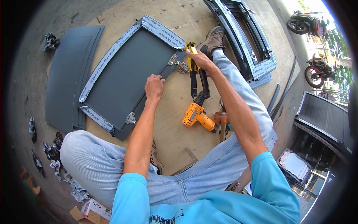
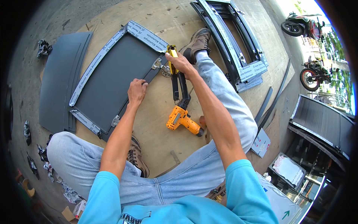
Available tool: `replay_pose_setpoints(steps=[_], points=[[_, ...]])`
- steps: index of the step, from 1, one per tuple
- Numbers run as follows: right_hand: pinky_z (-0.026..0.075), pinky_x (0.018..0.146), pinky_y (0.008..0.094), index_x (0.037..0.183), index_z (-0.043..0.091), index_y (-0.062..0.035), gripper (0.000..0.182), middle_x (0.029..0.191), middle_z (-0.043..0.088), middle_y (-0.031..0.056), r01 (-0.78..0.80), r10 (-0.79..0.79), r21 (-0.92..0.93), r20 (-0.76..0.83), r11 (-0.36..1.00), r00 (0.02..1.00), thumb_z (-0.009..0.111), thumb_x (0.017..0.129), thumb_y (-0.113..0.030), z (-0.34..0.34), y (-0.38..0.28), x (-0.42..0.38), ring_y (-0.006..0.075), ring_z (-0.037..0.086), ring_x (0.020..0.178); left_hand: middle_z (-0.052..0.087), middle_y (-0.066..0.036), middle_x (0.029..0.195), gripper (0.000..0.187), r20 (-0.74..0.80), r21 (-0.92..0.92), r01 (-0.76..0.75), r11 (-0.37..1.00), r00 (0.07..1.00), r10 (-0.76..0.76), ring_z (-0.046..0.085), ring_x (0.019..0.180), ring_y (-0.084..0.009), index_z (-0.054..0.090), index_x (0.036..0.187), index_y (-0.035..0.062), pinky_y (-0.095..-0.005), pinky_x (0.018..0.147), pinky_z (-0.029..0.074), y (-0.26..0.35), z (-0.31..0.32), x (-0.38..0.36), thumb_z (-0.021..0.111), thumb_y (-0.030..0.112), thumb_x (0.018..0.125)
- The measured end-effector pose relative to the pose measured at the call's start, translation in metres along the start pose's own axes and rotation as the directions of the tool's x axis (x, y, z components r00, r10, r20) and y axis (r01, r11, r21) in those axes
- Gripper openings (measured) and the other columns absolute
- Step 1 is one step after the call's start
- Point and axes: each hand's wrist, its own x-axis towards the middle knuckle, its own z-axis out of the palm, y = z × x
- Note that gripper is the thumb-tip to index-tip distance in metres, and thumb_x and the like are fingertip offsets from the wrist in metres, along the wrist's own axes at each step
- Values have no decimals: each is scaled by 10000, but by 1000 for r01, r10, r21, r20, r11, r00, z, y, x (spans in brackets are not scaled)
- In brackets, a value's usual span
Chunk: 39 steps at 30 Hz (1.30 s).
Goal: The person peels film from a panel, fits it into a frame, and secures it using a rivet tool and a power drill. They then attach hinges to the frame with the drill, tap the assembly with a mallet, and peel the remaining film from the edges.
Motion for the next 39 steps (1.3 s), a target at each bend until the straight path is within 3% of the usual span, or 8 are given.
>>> replay_pose_setpoints(steps=[4,9,17,20,24,27,30,39], points=[[486,528,337,1099,483,-61,468,828,488,44,-71,74,51,-44,996,996,535,875,-468,5,12,7,144,513,669,580,-127,1041,374,31,-157,-2,988,999,7,542,1025,-284,600,1132,72,-400,865,466,19,-1,57,645,213,789],[488,520,341,1090,478,-70,453,818,492,42,-86,86,116,4,990,996,534,874,-464,7,26,24,142,528,685,553,-96,1054,404,16,42,-307,951,952,307,533,1004,-267,606,1133,107,-380,839,476,34,22,87,685,185,744],[517,538,355,1082,458,-45,420,821,556,105,-128,116,191,73,973,991,544,888,-408,9,33,28,195,601,679,553,-90,1022,406,-79,-59,-157,986,985,152,521,981,-272,603,1141,118,-372,852,461,23,29,70,682,208,754],[575,636,431,1068,449,-12,446,819,595,158,-309,157,585,295,750,942,554,885,-405,2,42,28,252,643,663,553,-90,1030,408,-80,-42,-174,984,982,170,522,984,-273,598,1148,120,-375,850,461,23,28,70,677,213,759],[562,587,382,1072,465,-29,436,836,585,136,-227,178,449,150,864,973,549,884,-414,-5,47,24,227,632,637,561,-79,1012,396,-78,-33,-190,981,979,188,523,977,-269,598,1143,117,-377,832,475,23,27,71,677,195,763],[481,486,281,1072,497,-60,437,814,561,84,-69,56,211,65,975,996,542,870,-446,0,47,27,171,596,615,551,-94,1041,416,-88,-44,-202,978,976,198,520,982,-275,583,1167,143,-383,854,458,21,29,70,670,210,765],[485,531,288,1068,510,-43,458,815,543,66,56,-55,92,-21,994,998,547,867,-453,9,44,31,153,569,660,555,-74,1035,412,-85,-36,-201,979,977,197,521,970,-266,581,1174,178,-379,849,460,23,28,69,664,212,772],[500,558,306,1094,495,-54,559,827,533,69,13,-10,-71,52,997,999,525,846,-554,10,26,26,145,586,724,584,-23,1055,368,-58,-51,-177,983,983,174,524,954,-243,606,1159,220,-358,843,461,19,29,69,641,239,793]])
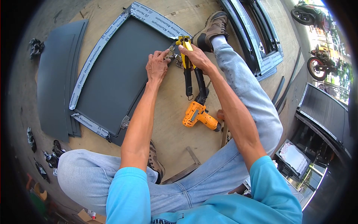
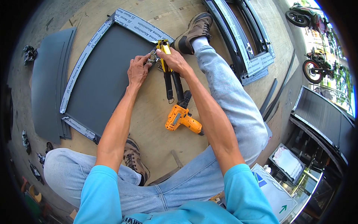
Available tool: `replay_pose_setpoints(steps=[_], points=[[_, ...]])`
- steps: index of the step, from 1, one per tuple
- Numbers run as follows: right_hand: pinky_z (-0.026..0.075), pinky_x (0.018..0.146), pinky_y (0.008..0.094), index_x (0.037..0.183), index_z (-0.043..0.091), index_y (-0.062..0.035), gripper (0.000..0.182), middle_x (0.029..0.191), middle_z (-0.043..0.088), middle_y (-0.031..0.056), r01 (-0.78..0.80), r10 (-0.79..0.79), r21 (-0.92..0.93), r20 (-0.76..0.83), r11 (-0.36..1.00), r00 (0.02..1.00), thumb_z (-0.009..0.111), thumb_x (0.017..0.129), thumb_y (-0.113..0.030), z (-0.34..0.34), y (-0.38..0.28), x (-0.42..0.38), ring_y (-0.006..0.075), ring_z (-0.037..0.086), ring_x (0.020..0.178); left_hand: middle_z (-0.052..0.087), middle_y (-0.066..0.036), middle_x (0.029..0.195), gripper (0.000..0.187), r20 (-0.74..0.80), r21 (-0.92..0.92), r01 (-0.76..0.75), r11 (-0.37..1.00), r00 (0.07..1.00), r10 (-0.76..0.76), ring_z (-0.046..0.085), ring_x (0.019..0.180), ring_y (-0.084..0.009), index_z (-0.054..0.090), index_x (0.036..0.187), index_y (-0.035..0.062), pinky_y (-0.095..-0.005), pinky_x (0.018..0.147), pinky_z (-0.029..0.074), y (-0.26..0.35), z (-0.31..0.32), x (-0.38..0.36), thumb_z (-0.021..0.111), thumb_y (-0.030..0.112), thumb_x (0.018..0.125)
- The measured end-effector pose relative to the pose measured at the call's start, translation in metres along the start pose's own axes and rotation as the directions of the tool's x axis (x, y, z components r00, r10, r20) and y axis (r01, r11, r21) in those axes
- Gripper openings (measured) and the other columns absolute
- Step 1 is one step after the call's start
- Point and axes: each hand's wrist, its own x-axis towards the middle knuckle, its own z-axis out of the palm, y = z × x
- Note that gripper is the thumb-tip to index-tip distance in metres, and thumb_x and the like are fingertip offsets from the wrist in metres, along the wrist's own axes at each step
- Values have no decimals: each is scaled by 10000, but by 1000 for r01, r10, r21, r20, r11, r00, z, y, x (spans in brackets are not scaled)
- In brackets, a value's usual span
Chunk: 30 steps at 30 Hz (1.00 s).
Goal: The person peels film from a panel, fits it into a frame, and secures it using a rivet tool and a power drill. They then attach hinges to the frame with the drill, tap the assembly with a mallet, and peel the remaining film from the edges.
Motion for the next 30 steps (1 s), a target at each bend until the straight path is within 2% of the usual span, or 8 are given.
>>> replay_pose_setpoints(steps=[7,11,15,20,24,25,27,30], points=[[449,875,397,1226,494,-23,623,1139,575,244,-83,95,-694,-20,716,995,589,724,-379,-3,-33,23,358,569,1053,589,-24,1072,366,-45,-52,31,998,998,-34,527,953,-246,598,1152,211,-365,849,456,1,1,-2,646,220,790],[463,863,391,1180,538,-33,545,1092,606,228,-208,221,-649,-61,732,973,568,703,-296,-4,-45,25,364,585,1017,591,-32,1078,371,-68,-75,21,997,997,-26,527,955,-255,595,1148,197,-368,846,454,-1,2,-5,655,201,781],[479,821,450,1078,521,41,459,921,620,296,-92,-102,-689,-236,719,966,575,704,-219,43,-12,-1,424,607,913,591,-38,1070,370,-106,-39,5,999,994,-9,532,946,-258,595,1144,182,-368,831,457,-2,4,-5,657,204,781],[492,804,441,1038,538,48,454,937,634,265,-27,-77,-828,-84,559,993,615,730,-276,36,-43,6,386,623,911,583,-33,1021,366,-105,-26,-4,1000,994,1,531,951,-249,601,1127,170,-383,818,452,-4,6,-9,663,205,768],[487,799,375,1146,541,-5,525,1012,634,207,-211,97,-649,-207,731,973,639,730,-309,7,-42,16,326,623,928,576,-54,1024,366,-91,3,-10,1000,996,11,529,946,-257,598,1128,152,-390,809,448,-2,6,-4,662,214,773],[487,799,375,1146,541,-5,525,1012,634,207,-206,92,-653,-205,729,975,639,730,-309,5,-31,17,326,623,928,576,-54,1024,366,-97,2,-8,1000,995,8,529,946,-257,598,1128,152,-390,809,448,-3,6,-3,662,214,773],[479,755,353,1130,560,-13,512,963,640,175,-78,52,-146,-172,986,984,662,712,-290,11,1,9,270,623,860,570,-63,1013,395,-74,28,-40,999,996,42,528,939,-256,589,1135,113,-389,806,446,-2,5,-5,674,224,765],[474,713,326,1085,560,7,480,925,628,152,-10,-11,-158,-132,987,991,672,707,-268,20,-4,-7,230,605,804,555,-89,995,432,-51,111,-61,992,996,67,525,935,-266,566,1130,74,-385,839,436,5,-2,-10,688,252,756]])
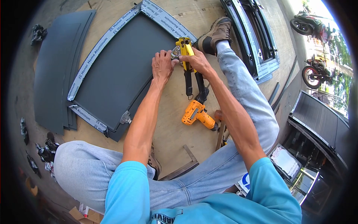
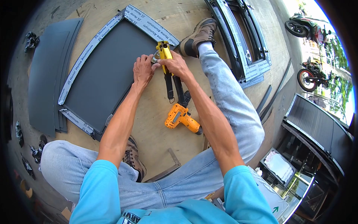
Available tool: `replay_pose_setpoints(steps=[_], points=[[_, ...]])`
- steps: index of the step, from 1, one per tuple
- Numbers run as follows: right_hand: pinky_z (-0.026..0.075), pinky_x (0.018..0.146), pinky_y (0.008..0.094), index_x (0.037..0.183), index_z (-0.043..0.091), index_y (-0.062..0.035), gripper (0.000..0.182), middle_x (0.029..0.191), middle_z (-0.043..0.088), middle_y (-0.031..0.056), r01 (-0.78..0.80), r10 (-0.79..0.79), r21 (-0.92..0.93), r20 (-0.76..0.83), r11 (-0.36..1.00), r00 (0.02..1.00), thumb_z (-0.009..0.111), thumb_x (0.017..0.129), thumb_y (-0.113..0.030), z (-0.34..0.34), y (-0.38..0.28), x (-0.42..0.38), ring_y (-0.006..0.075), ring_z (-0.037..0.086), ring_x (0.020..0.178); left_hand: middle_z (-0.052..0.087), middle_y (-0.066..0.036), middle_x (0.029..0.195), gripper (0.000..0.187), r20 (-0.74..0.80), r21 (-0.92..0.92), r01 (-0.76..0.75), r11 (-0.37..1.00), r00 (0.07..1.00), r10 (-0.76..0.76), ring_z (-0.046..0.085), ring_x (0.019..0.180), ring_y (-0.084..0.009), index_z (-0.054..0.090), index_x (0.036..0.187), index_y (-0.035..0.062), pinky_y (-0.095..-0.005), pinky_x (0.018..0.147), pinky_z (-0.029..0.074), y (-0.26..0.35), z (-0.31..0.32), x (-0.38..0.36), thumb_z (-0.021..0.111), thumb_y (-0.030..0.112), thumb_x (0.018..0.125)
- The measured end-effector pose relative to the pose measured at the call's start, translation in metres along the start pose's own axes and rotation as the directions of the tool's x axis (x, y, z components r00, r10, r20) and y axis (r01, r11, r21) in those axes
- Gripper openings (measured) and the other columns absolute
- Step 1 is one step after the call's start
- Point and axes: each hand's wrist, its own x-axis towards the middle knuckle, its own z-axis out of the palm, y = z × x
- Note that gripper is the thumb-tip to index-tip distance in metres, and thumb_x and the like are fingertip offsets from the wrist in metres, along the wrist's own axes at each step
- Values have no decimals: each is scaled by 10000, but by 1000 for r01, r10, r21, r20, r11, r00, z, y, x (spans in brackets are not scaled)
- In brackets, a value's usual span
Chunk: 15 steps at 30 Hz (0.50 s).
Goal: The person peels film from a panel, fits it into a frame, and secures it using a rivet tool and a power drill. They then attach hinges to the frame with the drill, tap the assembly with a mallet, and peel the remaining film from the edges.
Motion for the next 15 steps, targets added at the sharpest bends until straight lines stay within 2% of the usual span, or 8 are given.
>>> replay_pose_setpoints(steps=[3,4,5,7,8,9,12,15], points=[[483,702,337,1044,547,28,455,917,623,167,61,-67,-105,-48,993,997,669,707,-252,-5,-10,18,243,610,783,529,-112,953,475,92,112,-79,991,993,69,523,924,-277,554,1097,51,-387,812,449,0,-8,-3,730,242,699],[492,708,356,1011,535,51,467,918,620,208,56,-57,51,21,997,998,674,705,-272,-12,-13,21,286,621,788,529,-112,953,475,86,115,-87,990,993,77,523,924,-277,554,1097,51,-387,812,449,-1,-9,0,730,242,699],[492,708,356,1011,535,51,467,918,620,208,64,-65,52,15,997,998,674,705,-272,-18,-18,21,286,621,788,521,-115,940,455,86,140,-105,985,992,94,522,914,-270,545,1030,45,-384,796,458,-1,-8,2,747,231,667],[498,726,374,1032,516,63,513,923,614,245,60,-64,-66,-59,996,996,685,715,-304,-29,-19,15,329,630,821,512,-118,928,439,96,156,-127,979,989,113,521,904,-264,536,963,39,-381,781,467,-2,-4,-1,764,220,635],[499,756,373,1176,454,45,620,986,605,279,31,-60,-228,-122,973,991,645,765,-378,-34,-28,4,359,627,887,510,-122,929,447,71,130,-110,985,992,101,522,904,-266,535,970,35,-384,775,471,-2,-3,-4,762,203,624],[499,756,373,1176,454,45,620,986,605,279,22,-53,-224,-135,974,989,645,765,-378,-36,-28,-3,359,627,887,508,-126,930,457,44,104,-97,990,995,93,524,904,-267,534,978,31,-386,770,475,-2,-3,-5,759,187,612],[459,858,404,1378,251,-17,753,1076,560,331,73,-62,-283,51,956,997,504,838,-477,-39,-13,-9,404,588,992,505,-128,934,490,62,85,-132,988,990,127,524,906,-275,530,1010,26,-392,779,466,-9,-2,0,760,202,615],[444,870,417,1375,224,-13,720,1042,575,328,27,-41,-272,-44,962,998,502,851,-422,-22,1,-3,438,563,1006,504,-118,947,535,75,77,-137,988,989,131,512,919,-268,529,1085,37,-383,792,453,-17,4,-2,752,221,635]])
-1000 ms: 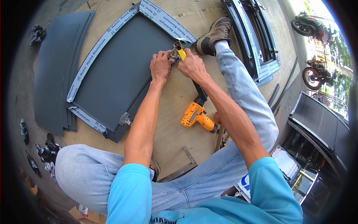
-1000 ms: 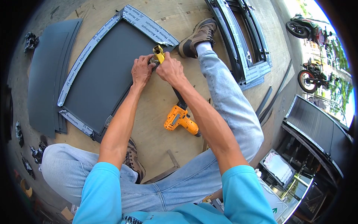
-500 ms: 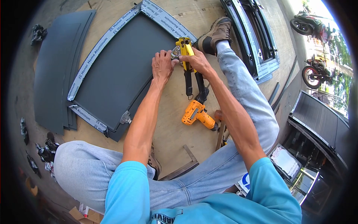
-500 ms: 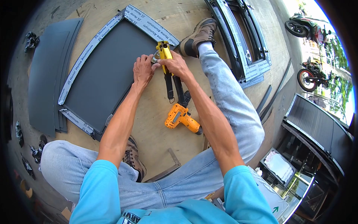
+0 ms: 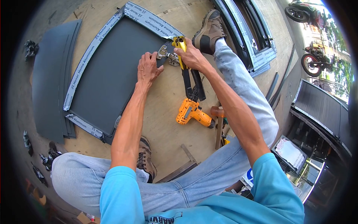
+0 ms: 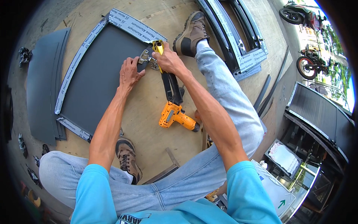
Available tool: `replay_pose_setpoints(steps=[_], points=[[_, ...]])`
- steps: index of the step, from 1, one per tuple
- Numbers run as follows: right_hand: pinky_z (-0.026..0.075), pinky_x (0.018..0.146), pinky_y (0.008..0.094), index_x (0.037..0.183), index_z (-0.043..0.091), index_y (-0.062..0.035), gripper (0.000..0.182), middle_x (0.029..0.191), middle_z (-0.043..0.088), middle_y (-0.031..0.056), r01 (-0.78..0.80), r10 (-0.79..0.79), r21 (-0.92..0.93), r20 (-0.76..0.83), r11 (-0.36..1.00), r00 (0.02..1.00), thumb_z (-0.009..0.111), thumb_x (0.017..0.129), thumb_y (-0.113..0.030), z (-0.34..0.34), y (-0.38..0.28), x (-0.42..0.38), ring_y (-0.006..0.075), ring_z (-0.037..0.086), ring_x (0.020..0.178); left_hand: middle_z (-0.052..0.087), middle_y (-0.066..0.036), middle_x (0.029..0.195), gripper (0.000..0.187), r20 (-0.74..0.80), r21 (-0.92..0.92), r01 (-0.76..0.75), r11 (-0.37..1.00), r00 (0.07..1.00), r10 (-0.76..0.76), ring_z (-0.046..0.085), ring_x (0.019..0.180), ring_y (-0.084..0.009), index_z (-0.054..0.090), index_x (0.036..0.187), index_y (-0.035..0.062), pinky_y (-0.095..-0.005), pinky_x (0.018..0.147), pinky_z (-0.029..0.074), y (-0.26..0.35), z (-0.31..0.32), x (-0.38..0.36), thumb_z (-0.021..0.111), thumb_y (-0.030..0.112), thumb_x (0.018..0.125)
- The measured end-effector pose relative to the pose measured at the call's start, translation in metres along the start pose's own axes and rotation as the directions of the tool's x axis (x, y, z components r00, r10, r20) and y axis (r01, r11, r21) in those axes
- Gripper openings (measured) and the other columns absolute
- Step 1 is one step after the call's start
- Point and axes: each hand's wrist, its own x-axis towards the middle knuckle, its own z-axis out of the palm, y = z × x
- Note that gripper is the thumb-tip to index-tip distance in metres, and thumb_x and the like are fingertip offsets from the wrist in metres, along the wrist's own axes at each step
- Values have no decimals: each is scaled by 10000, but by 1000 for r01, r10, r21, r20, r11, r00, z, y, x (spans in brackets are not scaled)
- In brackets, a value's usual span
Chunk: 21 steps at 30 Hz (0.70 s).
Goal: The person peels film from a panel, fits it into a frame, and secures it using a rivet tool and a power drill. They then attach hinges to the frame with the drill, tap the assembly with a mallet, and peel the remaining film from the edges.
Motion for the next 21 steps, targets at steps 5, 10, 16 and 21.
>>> replay_pose_setpoints(steps=[5,10,16,21], points=[[437,883,443,1229,444,-9,473,1142,473,340,15,-14,-13,80,1000,997,435,906,-354,-9,-14,4,458,566,962,507,-87,990,604,-127,69,-70,995,989,78,489,923,-253,511,1199,73,-373,821,432,-5,10,-7,725,282,675],[443,867,477,1088,509,52,375,1153,426,364,128,-112,-129,119,983,986,435,901,-264,-6,-16,9,481,558,955,510,-75,1006,629,-134,57,-20,998,991,28,488,899,-241,499,1236,106,-370,770,424,4,12,3,707,363,701],[466,805,479,1088,355,121,457,892,602,330,219,-151,-425,189,878,970,524,776,-167,1,-31,24,469,584,904,512,-46,1011,620,-140,103,-2,995,990,16,485,875,-224,496,1258,174,-361,738,416,7,17,4,700,393,716],[470,792,458,1178,368,70,466,944,595,325,266,-125,-536,284,801,950,485,835,-222,-14,-35,45,434,599,903,511,-31,1003,629,-150,106,11,994,989,5,482,867,-215,486,1277,194,-352,740,414,6,16,4,699,401,723]])
